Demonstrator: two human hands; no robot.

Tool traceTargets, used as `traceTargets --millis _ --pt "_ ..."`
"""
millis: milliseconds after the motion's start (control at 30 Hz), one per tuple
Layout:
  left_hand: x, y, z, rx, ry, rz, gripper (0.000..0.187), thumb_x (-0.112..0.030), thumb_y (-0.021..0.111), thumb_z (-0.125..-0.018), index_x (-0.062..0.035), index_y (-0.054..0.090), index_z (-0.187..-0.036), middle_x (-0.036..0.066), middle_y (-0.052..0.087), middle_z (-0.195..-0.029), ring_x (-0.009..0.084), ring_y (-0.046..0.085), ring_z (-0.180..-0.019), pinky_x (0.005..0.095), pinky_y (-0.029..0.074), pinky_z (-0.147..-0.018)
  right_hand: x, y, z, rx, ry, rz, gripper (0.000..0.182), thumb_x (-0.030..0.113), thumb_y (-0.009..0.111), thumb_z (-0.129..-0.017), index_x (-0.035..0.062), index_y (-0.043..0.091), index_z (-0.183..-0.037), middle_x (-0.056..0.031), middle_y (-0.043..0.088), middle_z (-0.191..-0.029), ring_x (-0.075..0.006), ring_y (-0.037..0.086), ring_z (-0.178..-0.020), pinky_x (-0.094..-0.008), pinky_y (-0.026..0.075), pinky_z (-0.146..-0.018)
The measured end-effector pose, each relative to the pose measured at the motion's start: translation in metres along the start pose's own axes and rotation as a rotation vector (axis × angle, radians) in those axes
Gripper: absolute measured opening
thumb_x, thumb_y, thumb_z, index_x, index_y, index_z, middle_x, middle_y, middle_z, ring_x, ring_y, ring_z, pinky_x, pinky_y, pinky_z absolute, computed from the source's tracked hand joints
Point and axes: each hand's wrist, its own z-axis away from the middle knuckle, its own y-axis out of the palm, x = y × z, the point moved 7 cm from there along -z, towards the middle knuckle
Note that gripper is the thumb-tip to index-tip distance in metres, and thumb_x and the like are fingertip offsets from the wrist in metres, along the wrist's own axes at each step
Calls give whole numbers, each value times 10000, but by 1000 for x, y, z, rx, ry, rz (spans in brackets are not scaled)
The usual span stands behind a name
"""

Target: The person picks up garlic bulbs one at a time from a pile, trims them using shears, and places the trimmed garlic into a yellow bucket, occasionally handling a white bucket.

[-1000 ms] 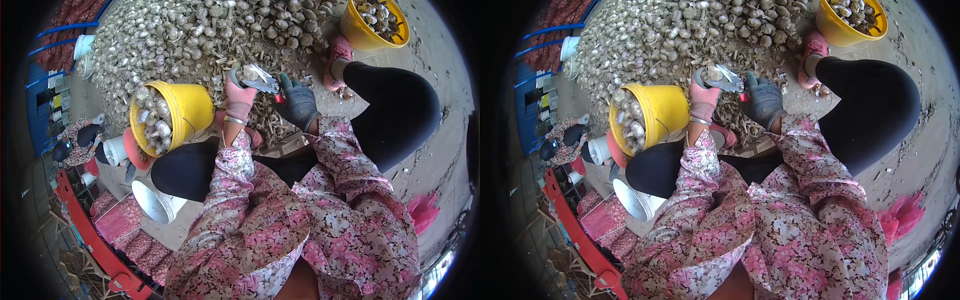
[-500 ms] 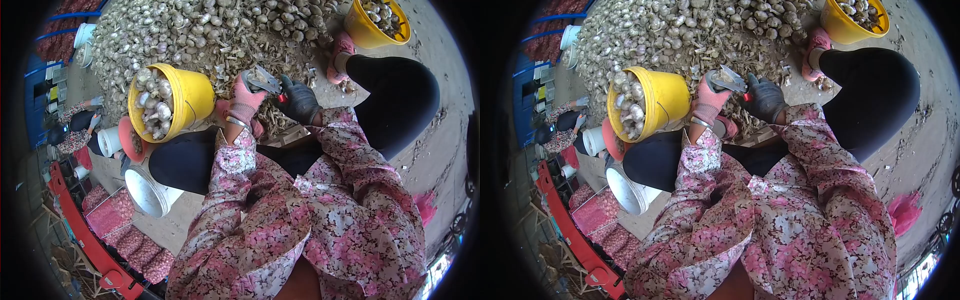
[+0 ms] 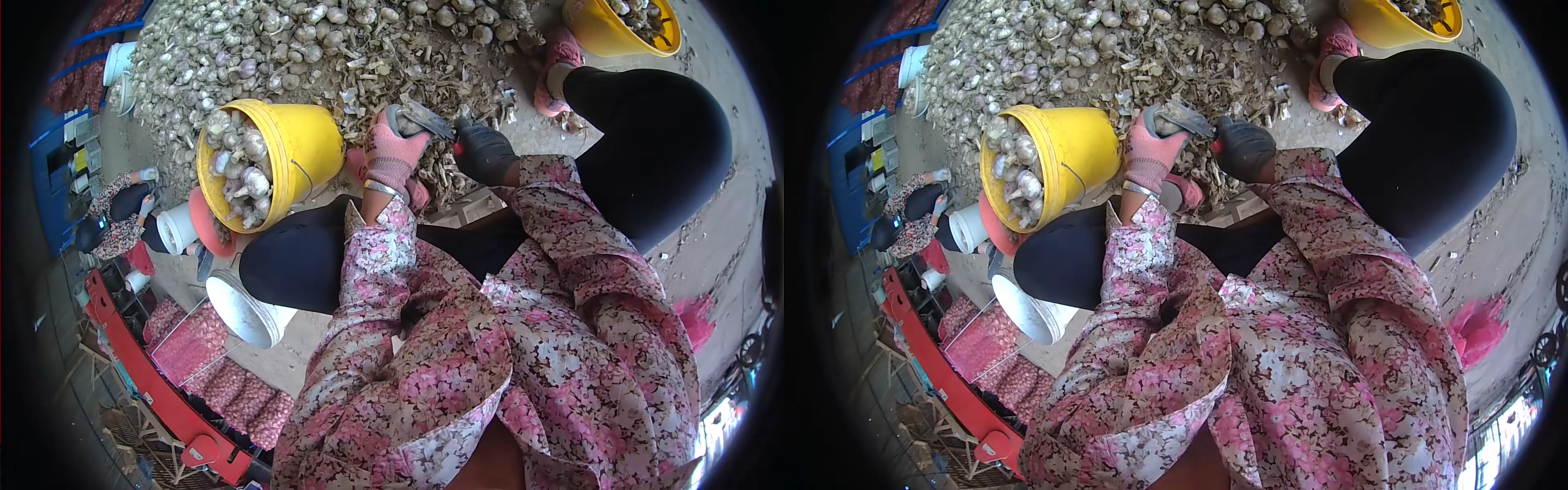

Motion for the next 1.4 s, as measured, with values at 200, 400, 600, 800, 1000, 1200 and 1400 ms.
traceTargets --millis 200,400,600,800,1000,1200,1400 --pt "52 18 -7 0 -96 382 612 5 778 -621 0 521 -1177 107 623 -1051 187 621 -913 297 513 -778 -30 18 -19 -17 63 73 177 199 567 -776 59 577 -884 -180 628 -810 -354 619 -784 -467 474 -688" --pt "56 -63 1 -267 38 1146 472 -119 657 -817 -49 478 -1248 95 607 -1115 190 629 -890 311 519 -736 -28 33 -15 26 125 -113 236 272 523 -836 54 603 -879 -214 620 -829 -393 596 -821 -471 469 -722" --pt "24 -130 -2 -493 328 1860 364 -177 532 -923 -75 460 -1265 120 574 -1188 160 579 -948 300 475 -822 -19 33 -20 70 339 -388 345 334 574 -794 33 562 -959 -216 625 -868 -377 604 -835 -436 462 -741" --pt "45 -54 -114 -491 -202 1249 252 -109 567 -873 -123 541 -1123 40 587 -965 170 575 -868 270 472 -753 -46 83 -41 -70 508 -1012 318 298 636 -820 7 545 -909 -71 577 -714 -159 523 -632 -330 446 -588" --pt "37 -48 -294 -379 -208 771 429 -83 647 -791 -70 523 -1202 118 606 -1085 218 638 -821 341 511 -702 -32 81 -49 -77 703 -1407 210 241 657 -834 63 552 -875 14 524 -671 -86 449 -572 -265 392 -513" --pt "6 -24 -402 -277 33 -617 791 -323 774 -645 -116 429 -1325 219 468 -1263 344 471 -1173 412 406 -977 -46 87 -59 -94 730 -1411 229 262 667 -831 71 544 -852 21 503 -667 -81 432 -595 -276 388 -520" --pt "92 -17 -414 -301 25 167 596 -146 688 -788 -120 402 -1311 137 620 -1034 266 643 -881 396 537 -675 -47 81 -58 -90 753 -1364 257 271 667 -830 57 529 -868 -4 519 -666 -97 446 -547 -288 395 -496"
